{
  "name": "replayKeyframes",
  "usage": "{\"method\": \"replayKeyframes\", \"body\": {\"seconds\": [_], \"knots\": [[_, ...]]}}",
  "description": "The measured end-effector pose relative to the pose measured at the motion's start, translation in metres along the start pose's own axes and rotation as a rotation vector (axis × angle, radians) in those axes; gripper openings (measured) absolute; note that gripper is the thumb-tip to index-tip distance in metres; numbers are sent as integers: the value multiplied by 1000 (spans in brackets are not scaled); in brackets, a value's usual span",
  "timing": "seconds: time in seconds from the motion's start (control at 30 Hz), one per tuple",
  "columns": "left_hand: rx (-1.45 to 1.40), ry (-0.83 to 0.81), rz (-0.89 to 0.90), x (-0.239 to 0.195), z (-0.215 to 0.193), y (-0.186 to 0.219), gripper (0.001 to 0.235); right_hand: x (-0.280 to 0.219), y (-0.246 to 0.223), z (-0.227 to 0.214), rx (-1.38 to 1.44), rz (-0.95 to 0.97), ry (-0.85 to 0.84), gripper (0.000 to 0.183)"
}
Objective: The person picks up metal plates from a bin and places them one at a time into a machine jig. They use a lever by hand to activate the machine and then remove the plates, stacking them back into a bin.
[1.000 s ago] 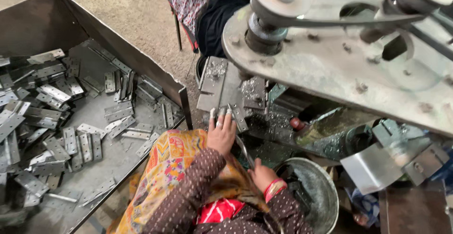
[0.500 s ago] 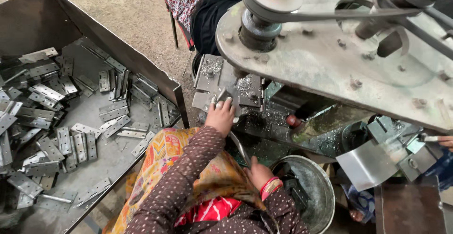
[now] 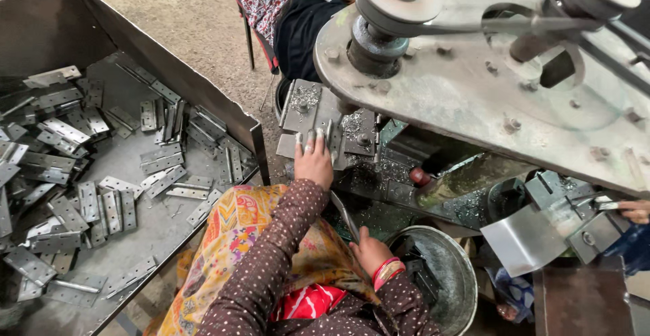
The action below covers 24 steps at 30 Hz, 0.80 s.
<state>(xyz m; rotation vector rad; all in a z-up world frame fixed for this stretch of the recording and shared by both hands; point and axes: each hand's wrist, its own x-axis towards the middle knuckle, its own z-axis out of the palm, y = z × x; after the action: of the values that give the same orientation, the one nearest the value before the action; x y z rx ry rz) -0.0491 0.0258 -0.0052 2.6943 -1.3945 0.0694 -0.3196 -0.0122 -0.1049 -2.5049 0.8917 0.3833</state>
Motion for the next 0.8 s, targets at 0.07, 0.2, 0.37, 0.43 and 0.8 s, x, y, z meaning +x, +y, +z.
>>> {"method": "replayKeyframes", "body": {"seconds": [0.07,0.2,0.37,0.43,0.8], "knots": [[-63,-28,-2,7,0,-1,44,0,-2,3,-12,58,-72,45],[-123,80,-13,9,1,-2,44,7,-5,28,48,236,-358,58],[-104,129,4,2,9,-1,43,10,3,42,8,212,-325,70],[-80,185,-4,3,15,3,42,7,7,27,4,219,-342,72],[-8,214,25,7,16,-10,46,44,3,51,-56,426,-516,69]]}}
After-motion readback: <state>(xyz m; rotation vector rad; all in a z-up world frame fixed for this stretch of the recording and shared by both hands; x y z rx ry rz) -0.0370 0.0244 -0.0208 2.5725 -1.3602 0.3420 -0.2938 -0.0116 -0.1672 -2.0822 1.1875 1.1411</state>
